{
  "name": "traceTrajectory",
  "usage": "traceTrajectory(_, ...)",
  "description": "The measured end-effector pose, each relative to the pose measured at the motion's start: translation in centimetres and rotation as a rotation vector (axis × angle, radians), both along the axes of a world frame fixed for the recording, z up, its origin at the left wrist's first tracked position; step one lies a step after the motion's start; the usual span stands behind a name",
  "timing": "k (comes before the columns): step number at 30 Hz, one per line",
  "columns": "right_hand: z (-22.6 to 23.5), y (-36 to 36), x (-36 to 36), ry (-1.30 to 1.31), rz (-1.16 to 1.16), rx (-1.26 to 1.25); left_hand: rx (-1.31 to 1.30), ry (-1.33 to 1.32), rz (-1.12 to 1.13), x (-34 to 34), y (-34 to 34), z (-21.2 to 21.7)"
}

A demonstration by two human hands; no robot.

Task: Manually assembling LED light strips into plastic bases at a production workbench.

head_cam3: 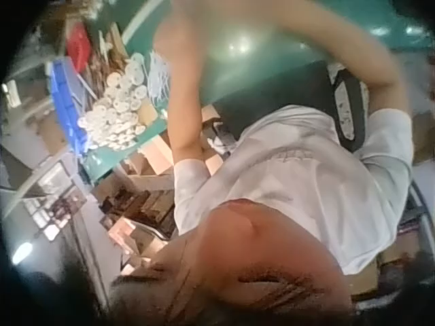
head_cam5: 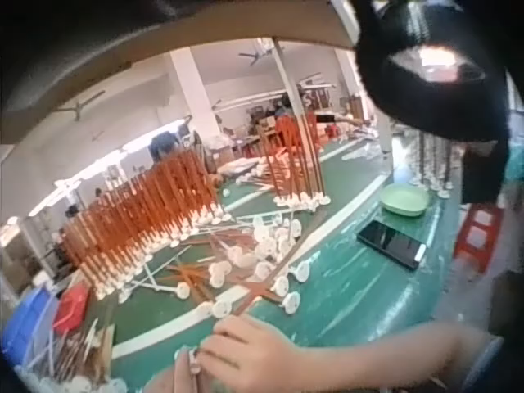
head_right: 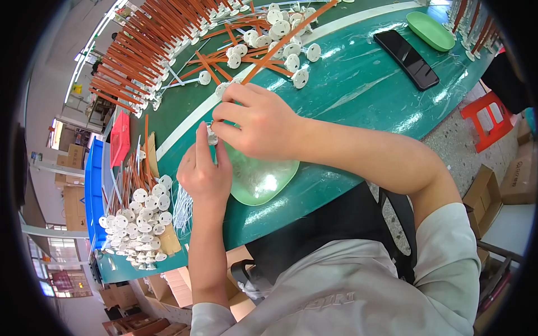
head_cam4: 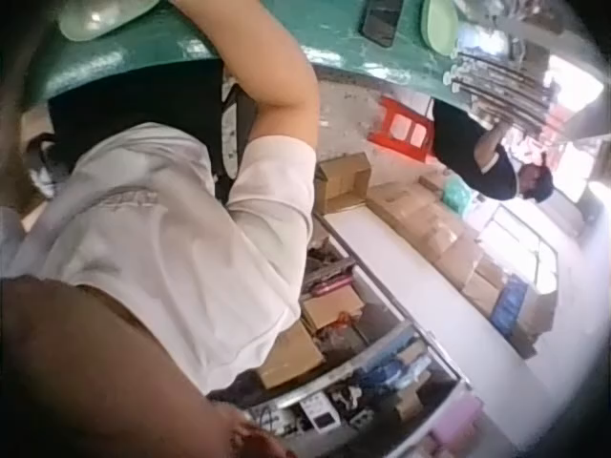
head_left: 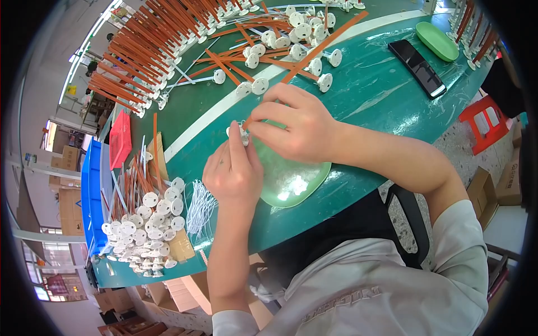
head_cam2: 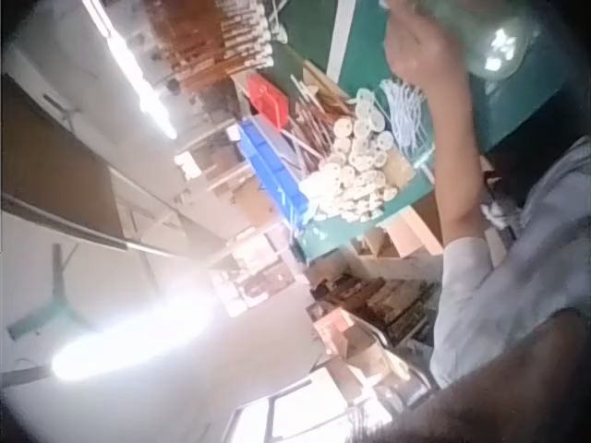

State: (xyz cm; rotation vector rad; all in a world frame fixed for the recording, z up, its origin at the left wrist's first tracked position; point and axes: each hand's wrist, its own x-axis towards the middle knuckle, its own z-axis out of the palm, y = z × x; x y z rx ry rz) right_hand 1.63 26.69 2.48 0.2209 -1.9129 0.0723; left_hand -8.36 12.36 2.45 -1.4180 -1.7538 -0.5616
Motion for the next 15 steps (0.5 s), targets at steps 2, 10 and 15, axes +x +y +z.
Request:
traceTrajectory(2, 0.10, -0.17, 0.02, 0.001, -0.014, 0.004, 0.006, 0.066, -0.018, -0.03, -0.01, -0.07)
traceTrajectory(10, -0.24, -0.30, -0.09, -0.041, -0.008, -0.025, 0.020, 0.124, -0.037, 0.30, 0.25, -0.15)
traceTrajectory(15, -0.43, -0.01, -0.20, -0.133, 0.045, -0.036, -0.029, 0.030, -0.061, 0.76, 0.18, -0.06)
